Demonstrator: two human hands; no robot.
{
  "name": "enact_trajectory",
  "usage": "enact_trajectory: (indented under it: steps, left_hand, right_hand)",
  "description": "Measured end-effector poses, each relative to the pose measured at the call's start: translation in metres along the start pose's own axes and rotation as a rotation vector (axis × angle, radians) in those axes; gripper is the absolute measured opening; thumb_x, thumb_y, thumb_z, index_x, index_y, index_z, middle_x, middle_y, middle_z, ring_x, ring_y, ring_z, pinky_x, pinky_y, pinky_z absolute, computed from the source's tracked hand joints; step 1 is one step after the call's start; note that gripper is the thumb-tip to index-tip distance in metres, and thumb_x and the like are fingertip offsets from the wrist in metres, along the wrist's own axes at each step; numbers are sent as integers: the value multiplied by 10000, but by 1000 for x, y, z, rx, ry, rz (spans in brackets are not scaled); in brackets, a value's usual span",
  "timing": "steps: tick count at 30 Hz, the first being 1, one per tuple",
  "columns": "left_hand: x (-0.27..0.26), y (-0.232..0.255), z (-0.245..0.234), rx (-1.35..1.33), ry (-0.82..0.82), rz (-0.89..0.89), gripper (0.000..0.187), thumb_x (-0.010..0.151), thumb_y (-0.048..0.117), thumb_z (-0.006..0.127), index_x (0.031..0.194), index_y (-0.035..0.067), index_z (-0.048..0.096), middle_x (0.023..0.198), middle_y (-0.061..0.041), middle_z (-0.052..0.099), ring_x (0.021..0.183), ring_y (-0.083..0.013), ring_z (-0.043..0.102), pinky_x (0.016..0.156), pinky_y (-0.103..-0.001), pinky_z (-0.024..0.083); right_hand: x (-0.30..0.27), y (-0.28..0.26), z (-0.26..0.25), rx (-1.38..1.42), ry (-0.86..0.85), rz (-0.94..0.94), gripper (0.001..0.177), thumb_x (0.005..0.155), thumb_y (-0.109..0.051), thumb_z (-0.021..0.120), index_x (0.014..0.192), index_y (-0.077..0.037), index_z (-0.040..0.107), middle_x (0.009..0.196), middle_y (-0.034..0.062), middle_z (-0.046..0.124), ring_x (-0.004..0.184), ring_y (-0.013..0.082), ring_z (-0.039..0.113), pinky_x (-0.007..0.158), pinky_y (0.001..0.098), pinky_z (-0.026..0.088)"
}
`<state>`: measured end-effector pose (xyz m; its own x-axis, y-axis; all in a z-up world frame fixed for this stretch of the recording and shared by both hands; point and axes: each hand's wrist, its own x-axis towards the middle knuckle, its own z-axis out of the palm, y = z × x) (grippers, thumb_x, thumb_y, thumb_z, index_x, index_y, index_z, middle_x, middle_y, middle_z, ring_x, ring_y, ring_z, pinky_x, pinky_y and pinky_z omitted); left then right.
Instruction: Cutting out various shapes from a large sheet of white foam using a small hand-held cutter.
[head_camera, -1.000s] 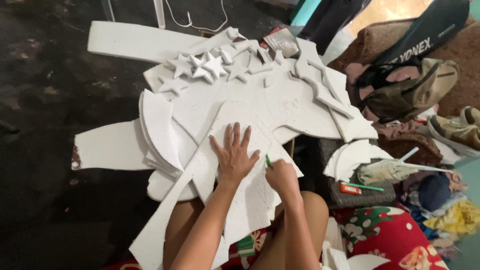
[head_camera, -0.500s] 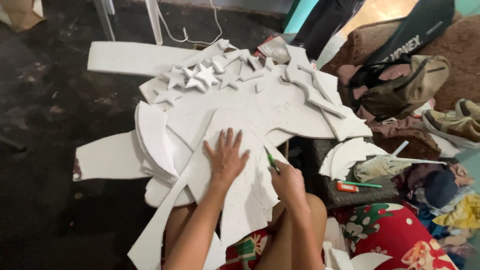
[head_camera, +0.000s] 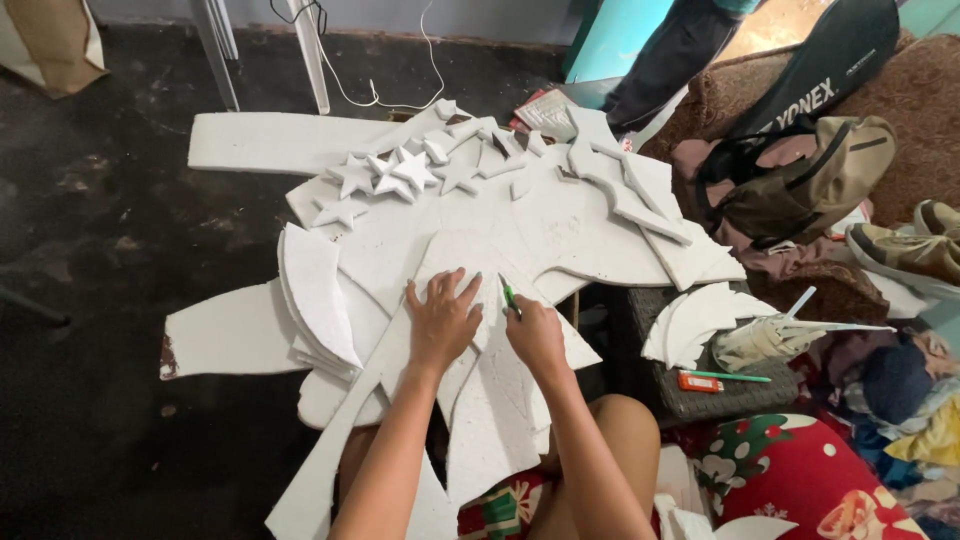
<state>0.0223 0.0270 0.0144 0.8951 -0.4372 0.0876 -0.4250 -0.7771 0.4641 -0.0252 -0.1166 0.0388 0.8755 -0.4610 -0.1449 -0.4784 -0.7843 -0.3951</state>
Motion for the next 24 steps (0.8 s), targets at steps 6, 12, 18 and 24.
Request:
enact_trajectory:
  steps: [6,12,18,24]
  left_hand:
    - [-5,6,-17,-19,30,-48,430,883,355,497,1303,283,556,1395,-51,450,1364,-284,319,1028,-672,188]
    - [-3,-1,-2,-28,96,-38,394,883,313,505,1267,283,585,1366,-42,479,1349,-269,356,1031,-657,217]
    - [-7,-3,-8,-55,102,-30,371,903,226,479,1253,257,597,1368,-55,500,1336,-226,394,1035,-623,228]
    - [-7,-6,-7,-72,90,-29,359,909,231,489,1250,252,599,1370,-52,499,1328,-205,395,1033,-627,220]
  right_hand:
    - [15,-5,1,17,32,-73,320,851,-193,574,1118,-66,697,831,219,699,846,401,686,715,500,564]
    - [40,6,14,-66,19,-89,257,821,-231,586,981,-109,745,778,218,691,815,416,685,680,512,560]
    - [52,-20,-5,-97,-94,-23,283,765,-132,534,908,-16,749,623,199,663,612,327,691,660,446,567]
    - [88,-32,-4,-177,-167,42,272,755,-102,507,856,45,713,584,184,653,570,311,693,594,438,559]
